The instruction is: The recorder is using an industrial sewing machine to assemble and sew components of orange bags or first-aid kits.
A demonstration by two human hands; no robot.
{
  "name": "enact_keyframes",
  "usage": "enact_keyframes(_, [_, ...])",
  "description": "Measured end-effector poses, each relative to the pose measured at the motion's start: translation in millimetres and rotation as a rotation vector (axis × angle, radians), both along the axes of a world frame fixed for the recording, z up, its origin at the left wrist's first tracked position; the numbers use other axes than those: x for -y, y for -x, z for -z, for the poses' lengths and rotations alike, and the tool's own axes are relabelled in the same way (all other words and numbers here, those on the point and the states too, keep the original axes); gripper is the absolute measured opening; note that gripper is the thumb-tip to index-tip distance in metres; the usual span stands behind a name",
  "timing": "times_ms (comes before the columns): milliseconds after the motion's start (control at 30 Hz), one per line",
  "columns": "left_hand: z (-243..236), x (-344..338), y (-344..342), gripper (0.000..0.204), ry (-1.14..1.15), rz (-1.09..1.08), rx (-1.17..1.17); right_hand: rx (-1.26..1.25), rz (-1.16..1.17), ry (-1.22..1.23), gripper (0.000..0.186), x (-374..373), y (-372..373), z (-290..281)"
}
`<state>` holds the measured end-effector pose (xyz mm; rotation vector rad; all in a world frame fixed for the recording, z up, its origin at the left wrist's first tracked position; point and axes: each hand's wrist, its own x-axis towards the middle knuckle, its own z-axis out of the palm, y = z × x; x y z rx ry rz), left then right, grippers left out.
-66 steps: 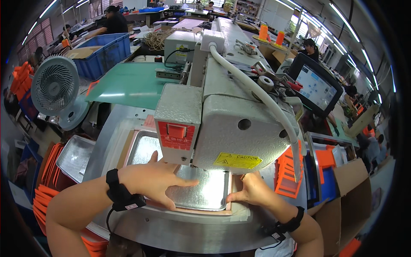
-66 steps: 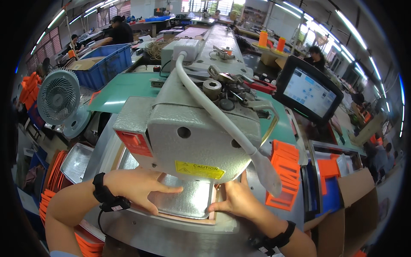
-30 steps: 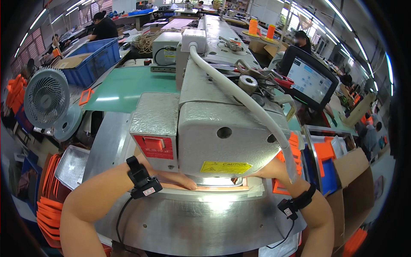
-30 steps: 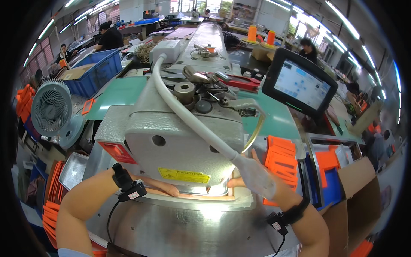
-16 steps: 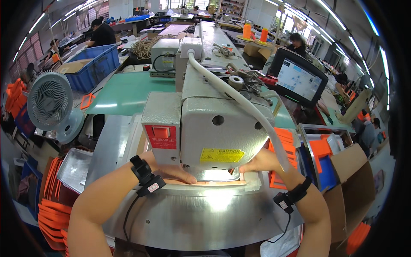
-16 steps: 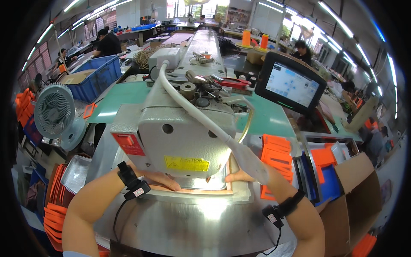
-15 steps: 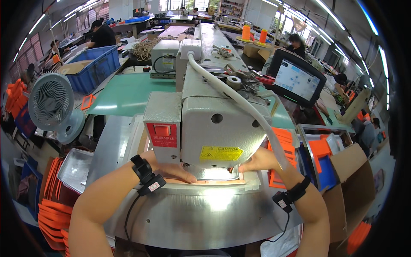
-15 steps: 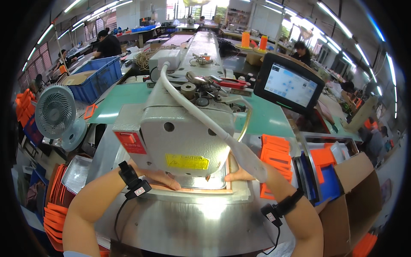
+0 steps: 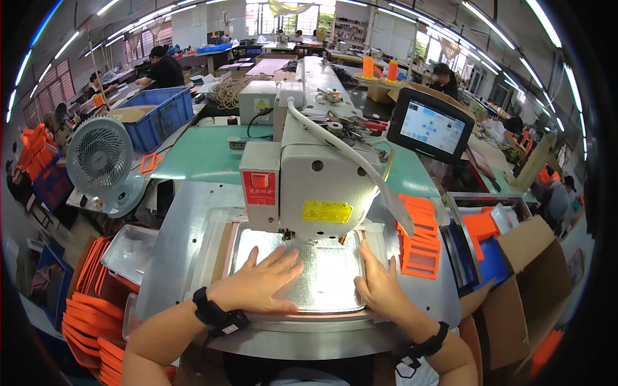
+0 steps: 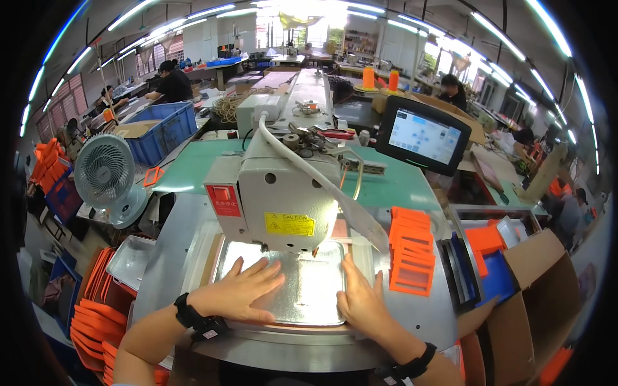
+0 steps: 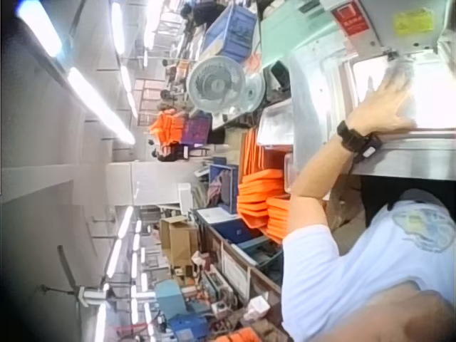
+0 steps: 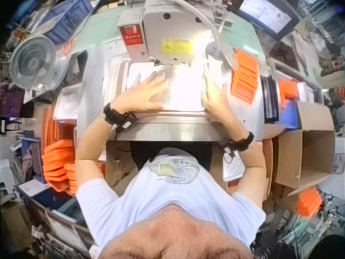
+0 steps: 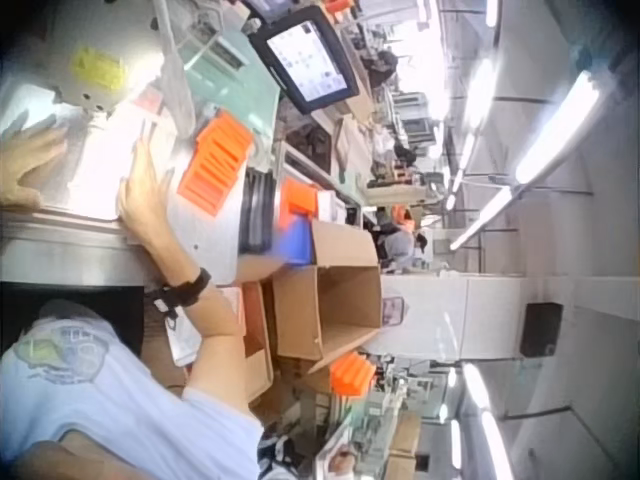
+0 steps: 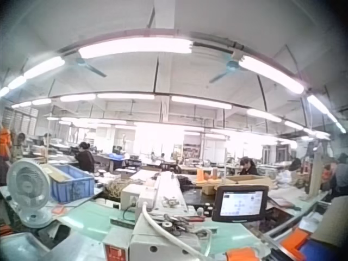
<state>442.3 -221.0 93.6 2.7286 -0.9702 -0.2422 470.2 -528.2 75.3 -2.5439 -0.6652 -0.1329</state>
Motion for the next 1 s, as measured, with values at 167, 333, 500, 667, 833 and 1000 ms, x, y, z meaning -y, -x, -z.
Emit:
enact_keyframes(167, [-25.9, -21.6, 19.5, 0.080, 0.019, -0.648, 0.064, 0.098, 0.113, 0.136, 0.051, -0.6, 10.5, -18.8])
enact_keyframes(333, [-7.8, -45.7, 19.2, 0.053, 0.272, -0.722, 0.179, 0.115, 0.076, 0.168, 0.038, -8.7, 6.1, -14.2])
enact_keyframes(500, [-20.7, -44.9, 35.2, 0.056, 0.397, -0.855, 0.125, 0.112, -0.034, 0.223, 0.037, -11.0, -10.3, -1.9])
enact_keyframes(667, [-39.7, -35.7, 76.5, 0.056, 0.573, -0.943, 0.143, 0.086, -0.071, 0.299, 0.037, -23.1, -14.7, -3.9])
enact_keyframes(833, [-37.1, -9.0, 115.5, 0.066, 1.275, -0.918, 0.062, 0.031, -0.126, 0.332, 0.037, -26.7, -33.1, -5.5])
enact_keyframes(1000, [-28.5, 49.4, 119.1, 0.109, 1.619, -0.538, 0.255, -0.062, -0.174, 0.332, 0.032, -41.5, -45.3, -15.2])
